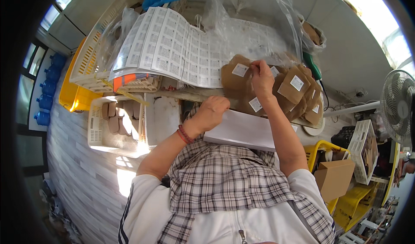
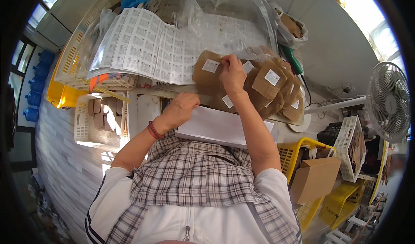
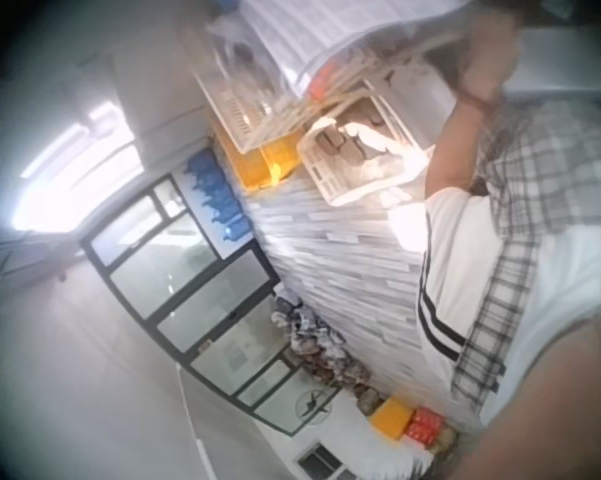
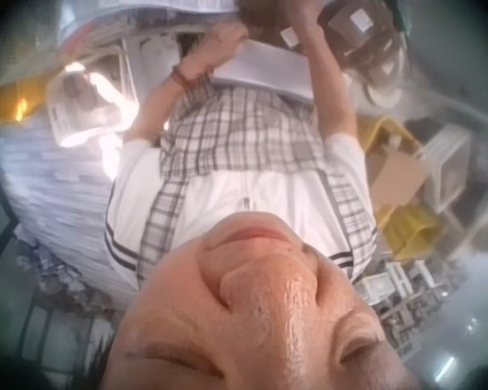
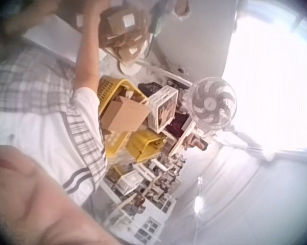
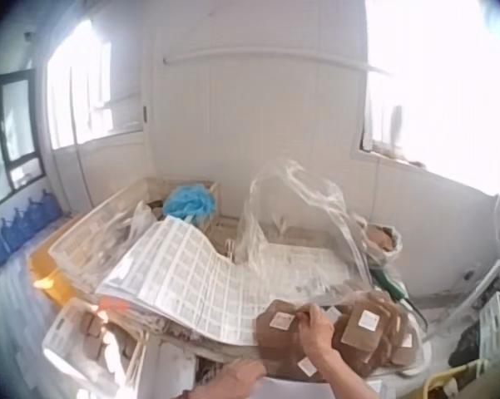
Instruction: The person repeatedly peels small white labels from a sheet and sticks them onto brown paper pouches. After labeling several pouches, they gather the labeled pouches and place them into a clear plastic bag.
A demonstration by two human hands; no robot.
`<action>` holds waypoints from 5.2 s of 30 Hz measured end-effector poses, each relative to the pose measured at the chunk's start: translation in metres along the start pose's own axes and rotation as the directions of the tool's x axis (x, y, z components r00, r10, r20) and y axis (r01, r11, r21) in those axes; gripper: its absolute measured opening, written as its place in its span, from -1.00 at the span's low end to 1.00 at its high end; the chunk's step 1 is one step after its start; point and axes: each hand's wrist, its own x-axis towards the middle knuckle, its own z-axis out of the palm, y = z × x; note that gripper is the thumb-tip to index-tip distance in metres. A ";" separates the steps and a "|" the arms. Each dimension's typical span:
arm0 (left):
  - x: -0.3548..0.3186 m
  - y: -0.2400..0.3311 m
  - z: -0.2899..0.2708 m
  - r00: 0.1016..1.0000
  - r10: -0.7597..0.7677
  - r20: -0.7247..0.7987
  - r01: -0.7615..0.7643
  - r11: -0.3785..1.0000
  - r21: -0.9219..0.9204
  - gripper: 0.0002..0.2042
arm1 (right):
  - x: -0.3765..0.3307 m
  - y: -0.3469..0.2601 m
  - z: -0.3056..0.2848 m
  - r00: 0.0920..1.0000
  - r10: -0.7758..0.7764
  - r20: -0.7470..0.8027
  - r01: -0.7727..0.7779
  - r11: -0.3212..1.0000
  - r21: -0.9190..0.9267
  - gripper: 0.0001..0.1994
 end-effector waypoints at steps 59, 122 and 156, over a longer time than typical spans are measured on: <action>0.058 0.014 0.073 0.975 0.039 -0.219 -0.064 0.992 -0.108 -0.67 | -0.063 0.244 -0.203 0.782 0.539 -0.313 -0.579 0.814 -0.043 -0.31; 0.092 0.050 0.065 0.995 0.061 -0.083 -0.075 0.981 -0.176 -0.58 | -0.364 0.381 -0.128 -0.051 0.996 -0.074 0.203 0.082 0.976 -0.64; -0.036 0.030 -0.044 0.826 -0.536 -0.172 0.119 0.464 -0.878 -0.93 | -0.232 -0.019 -0.178 0.710 0.372 0.598 -0.519 -0.297 0.801 -0.73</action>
